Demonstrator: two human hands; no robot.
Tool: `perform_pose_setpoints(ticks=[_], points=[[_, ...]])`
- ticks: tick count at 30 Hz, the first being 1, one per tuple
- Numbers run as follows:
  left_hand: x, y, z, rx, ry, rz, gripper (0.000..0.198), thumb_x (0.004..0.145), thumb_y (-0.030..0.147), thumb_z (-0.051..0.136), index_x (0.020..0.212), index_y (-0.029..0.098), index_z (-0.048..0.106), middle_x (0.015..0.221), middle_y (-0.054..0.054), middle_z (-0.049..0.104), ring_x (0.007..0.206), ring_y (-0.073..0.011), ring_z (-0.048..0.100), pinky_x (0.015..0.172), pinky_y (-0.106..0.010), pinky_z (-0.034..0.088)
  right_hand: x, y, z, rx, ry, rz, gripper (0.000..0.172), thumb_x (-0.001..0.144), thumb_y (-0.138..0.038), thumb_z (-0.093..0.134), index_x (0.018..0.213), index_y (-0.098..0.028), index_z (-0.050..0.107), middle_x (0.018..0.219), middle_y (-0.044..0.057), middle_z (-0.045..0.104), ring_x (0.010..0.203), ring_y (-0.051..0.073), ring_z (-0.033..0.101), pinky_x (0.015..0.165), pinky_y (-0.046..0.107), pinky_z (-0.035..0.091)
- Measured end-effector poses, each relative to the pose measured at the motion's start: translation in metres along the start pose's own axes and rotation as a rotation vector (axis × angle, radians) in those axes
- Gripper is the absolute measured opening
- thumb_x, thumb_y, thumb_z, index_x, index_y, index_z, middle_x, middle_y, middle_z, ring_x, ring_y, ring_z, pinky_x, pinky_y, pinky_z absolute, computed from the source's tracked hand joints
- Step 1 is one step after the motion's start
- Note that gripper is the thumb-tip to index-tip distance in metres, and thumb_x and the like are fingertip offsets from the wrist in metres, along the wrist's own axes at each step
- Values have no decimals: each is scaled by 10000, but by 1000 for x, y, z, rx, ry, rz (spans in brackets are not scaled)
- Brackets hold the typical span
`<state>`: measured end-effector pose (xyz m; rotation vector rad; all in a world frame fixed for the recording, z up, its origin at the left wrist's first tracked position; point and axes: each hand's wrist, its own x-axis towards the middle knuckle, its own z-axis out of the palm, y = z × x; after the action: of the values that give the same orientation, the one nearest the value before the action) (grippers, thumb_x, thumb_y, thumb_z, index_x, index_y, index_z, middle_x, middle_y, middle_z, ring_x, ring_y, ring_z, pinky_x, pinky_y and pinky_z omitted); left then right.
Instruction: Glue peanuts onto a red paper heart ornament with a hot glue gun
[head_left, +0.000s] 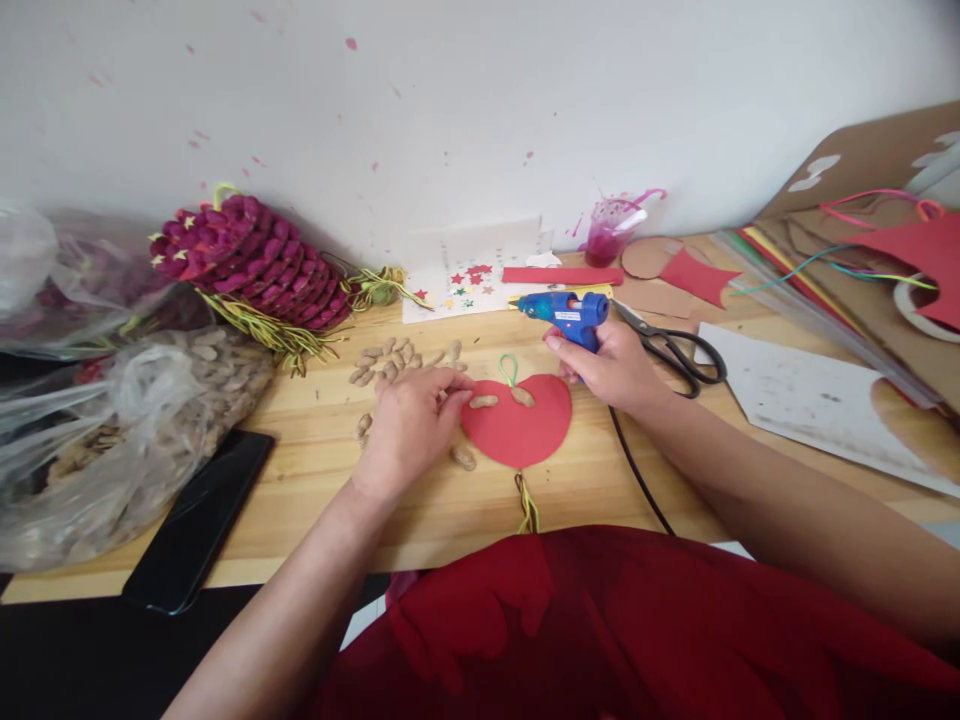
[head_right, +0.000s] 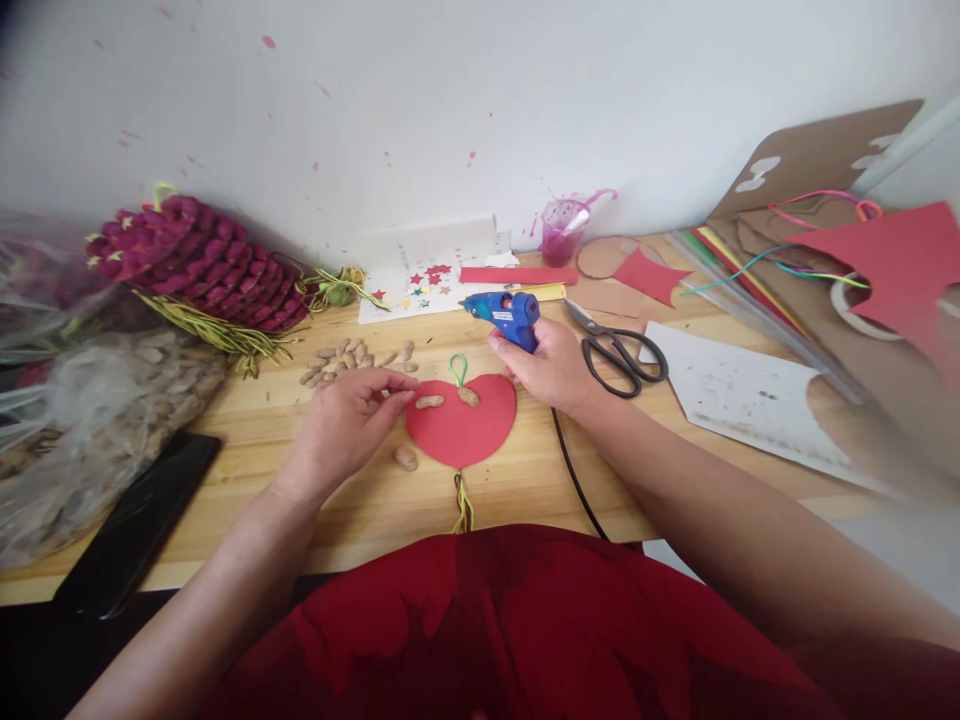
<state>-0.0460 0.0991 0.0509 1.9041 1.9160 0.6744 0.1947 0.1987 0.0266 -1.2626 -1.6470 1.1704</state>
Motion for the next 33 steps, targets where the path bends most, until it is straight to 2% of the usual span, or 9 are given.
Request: perform_pose_setpoints(ticks=[5,11,16,20,24,30,33], points=[[-5,3,2,115,-15,105,97,954,325,717,970,247,773,999,-64,807,995,-292,700,947,-458,477,0,-2,0,2,7,11,259,808,-447,761,835,-199,692,601,-6,649,527,164,614,554,309,521],[-6,12,9,274,-9,92,130,961,341,690,930,228,745,949,-74,795,986,-320,698,972,-506,430,0,0,-1,-32,4,3,261,829,-452,750,866,-199,699,615,9,672,568,187,650,596,331,537],[-8,14,5,200,2,60,140,941,347,694,875,230,734,876,-52,795,890,-269,718,890,-437,473,-1,-2,0,-36,5,10,249,832,-444,740,835,-199,697,591,8,664,548,182,637,579,327,528],[-15,10,-6,95,7,-71,88,880,324,740,888,238,752,819,-29,781,807,-237,716,760,-370,502,-1,-3,0,-15,15,-3,224,821,-425,748,845,-206,703,591,-2,657,529,172,620,561,320,518],[-24,4,-13,58,25,-147,69,858,310,760,875,243,764,797,-16,778,760,-219,709,744,-363,498,-1,-2,1,4,8,10,219,811,-412,752,859,-204,704,587,-5,654,517,171,614,546,318,517],[-23,12,-8,63,19,-171,84,863,315,759,875,232,757,797,-26,769,768,-224,703,739,-363,495,0,1,1,-18,25,-12,236,821,-422,749,895,-200,719,606,3,670,534,184,637,568,335,535],[-17,19,-3,99,24,-138,93,878,316,743,877,223,744,817,-39,772,790,-237,709,751,-375,494,-1,-1,0,-33,25,-10,213,829,-411,739,865,-203,712,624,9,678,538,181,639,575,334,534]])
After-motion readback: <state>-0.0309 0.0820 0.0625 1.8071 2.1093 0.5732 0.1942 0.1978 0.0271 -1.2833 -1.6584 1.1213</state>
